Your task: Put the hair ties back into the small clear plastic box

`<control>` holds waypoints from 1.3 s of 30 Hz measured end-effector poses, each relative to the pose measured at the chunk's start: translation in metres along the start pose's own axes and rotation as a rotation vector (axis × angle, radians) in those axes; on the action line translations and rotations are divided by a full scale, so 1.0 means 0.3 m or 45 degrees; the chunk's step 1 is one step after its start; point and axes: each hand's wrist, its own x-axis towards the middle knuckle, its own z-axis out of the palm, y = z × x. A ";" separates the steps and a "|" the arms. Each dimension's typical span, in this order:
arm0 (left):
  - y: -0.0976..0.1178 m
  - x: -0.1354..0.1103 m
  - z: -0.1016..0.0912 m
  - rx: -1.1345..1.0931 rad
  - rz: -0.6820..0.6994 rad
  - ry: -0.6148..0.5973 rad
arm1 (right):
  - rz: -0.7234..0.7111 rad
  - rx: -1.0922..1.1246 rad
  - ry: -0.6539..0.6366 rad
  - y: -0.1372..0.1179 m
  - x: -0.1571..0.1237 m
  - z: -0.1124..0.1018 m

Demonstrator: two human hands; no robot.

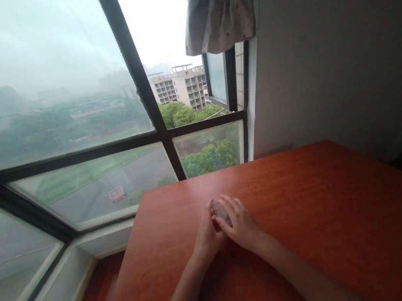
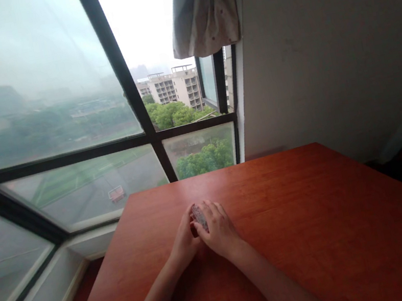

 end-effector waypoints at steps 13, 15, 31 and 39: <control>0.029 0.002 -0.021 -0.592 -0.067 -0.323 | 0.098 0.019 -0.179 0.016 0.021 -0.072; 0.042 0.001 -0.014 -0.509 -0.052 -0.270 | 0.127 -0.004 -0.207 0.001 0.014 -0.068; 0.012 -0.001 -0.031 -0.631 -0.121 -0.313 | 0.056 0.271 -0.253 0.062 0.023 -0.053; 0.003 0.035 -0.095 -0.610 -0.268 -0.048 | 0.213 0.312 -0.144 0.146 0.040 -0.035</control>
